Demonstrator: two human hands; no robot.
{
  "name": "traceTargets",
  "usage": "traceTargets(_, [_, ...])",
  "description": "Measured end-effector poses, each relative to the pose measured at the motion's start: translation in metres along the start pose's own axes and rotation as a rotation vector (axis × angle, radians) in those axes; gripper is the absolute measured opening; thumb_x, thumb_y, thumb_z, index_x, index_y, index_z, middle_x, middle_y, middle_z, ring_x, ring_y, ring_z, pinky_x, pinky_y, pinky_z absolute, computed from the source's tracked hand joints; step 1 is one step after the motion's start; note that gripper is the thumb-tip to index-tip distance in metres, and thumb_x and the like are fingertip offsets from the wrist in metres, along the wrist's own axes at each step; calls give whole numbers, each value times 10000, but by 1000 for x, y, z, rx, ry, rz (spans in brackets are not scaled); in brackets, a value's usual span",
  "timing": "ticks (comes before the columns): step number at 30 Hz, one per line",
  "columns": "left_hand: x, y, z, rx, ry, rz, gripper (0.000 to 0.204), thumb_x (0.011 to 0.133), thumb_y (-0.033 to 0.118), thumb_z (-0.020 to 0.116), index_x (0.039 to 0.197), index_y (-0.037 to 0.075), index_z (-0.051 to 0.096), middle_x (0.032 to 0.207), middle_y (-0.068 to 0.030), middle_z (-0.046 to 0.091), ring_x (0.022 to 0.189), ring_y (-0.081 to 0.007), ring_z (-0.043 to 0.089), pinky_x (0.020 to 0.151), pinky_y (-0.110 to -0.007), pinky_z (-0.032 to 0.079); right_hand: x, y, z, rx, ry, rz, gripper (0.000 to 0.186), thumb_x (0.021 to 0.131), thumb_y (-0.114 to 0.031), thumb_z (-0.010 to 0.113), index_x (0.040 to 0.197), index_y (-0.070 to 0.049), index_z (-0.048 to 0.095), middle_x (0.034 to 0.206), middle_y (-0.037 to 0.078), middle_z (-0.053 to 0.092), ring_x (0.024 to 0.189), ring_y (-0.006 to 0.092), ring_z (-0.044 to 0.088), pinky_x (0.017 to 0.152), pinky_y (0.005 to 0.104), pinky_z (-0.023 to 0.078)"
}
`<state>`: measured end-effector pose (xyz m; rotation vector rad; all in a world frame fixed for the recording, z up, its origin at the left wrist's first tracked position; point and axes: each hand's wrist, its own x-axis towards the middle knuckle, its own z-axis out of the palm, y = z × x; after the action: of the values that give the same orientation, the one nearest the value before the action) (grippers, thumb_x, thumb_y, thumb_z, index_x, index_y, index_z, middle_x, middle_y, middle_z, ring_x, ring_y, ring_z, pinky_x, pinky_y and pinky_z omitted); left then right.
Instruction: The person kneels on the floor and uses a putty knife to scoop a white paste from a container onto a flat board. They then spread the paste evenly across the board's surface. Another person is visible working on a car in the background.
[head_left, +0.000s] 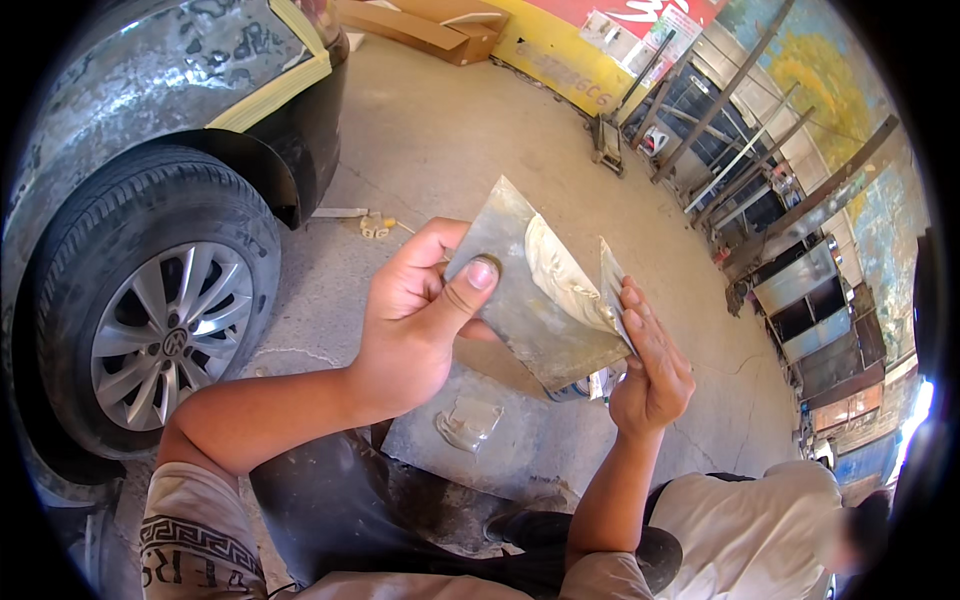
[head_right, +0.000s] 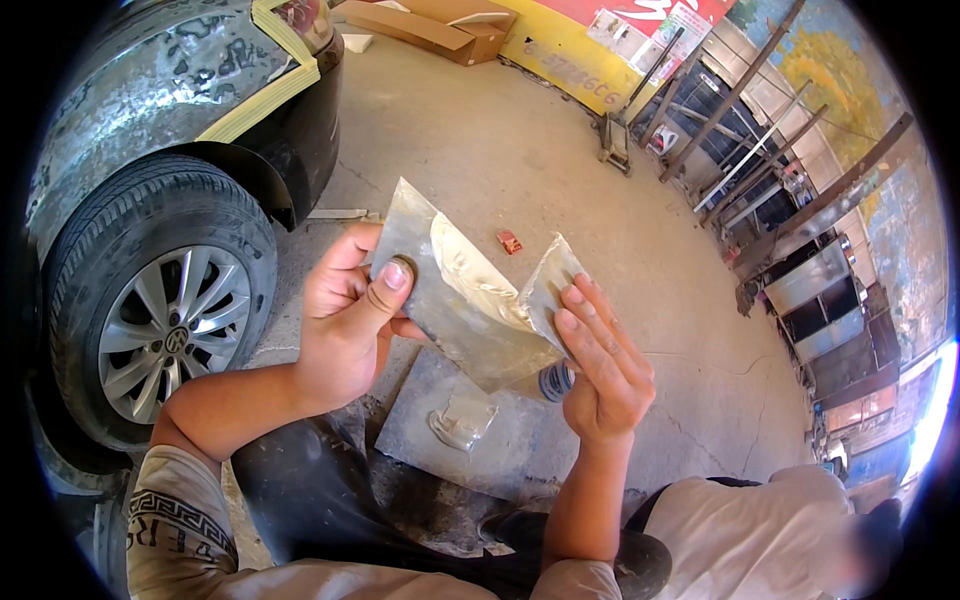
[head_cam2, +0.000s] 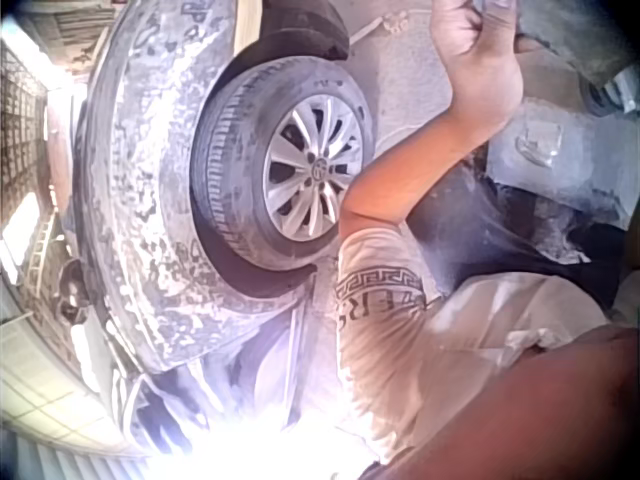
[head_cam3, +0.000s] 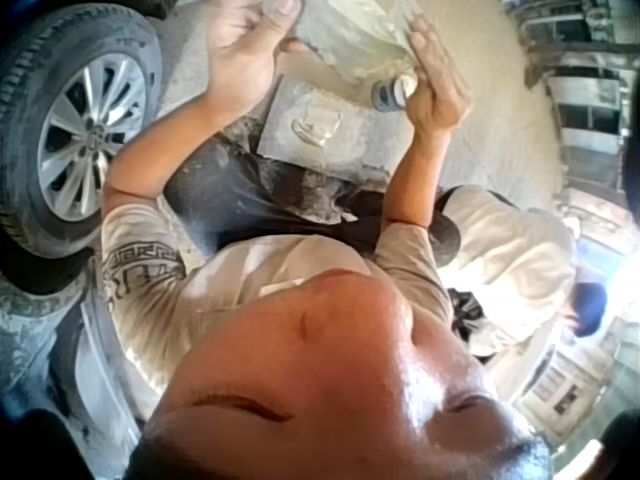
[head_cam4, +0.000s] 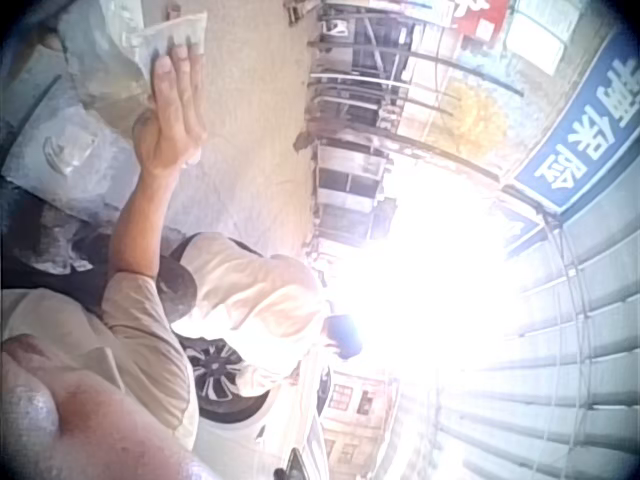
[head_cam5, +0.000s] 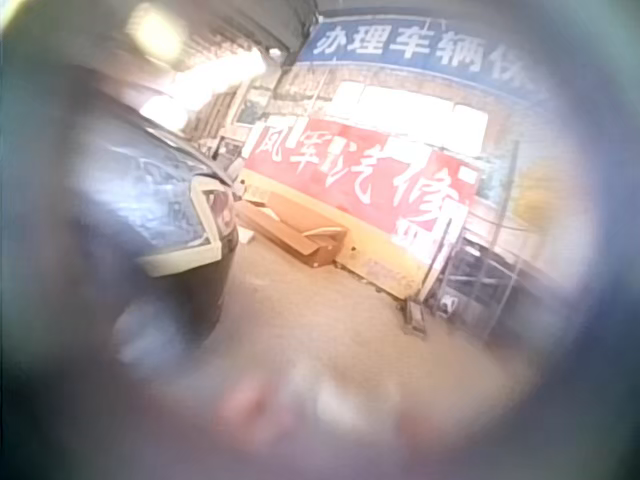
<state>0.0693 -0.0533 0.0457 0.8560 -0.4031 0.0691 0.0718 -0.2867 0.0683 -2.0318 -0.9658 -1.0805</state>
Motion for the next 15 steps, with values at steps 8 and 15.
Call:
traceTargets(8, [1,-1,-2,1,13,22,264,1006,207,555,1215,51,515,1055,-29,654,897,-84,650,710,-240,574,-4,6,-2,-67,20,-10,314,788,101,564,1056,25,710,1075,231,699,1106,415,643,983,482,489])
traceTargets(15, [7,8,1,-35,92,171,262,996,222,572,1202,79,495,1012,-28,664,852,-92,666,666,-239,589,-30,33,-5,-110,1,425,237,930,10,502,1081,30,683,1072,191,697,1068,352,665,964,443,518])
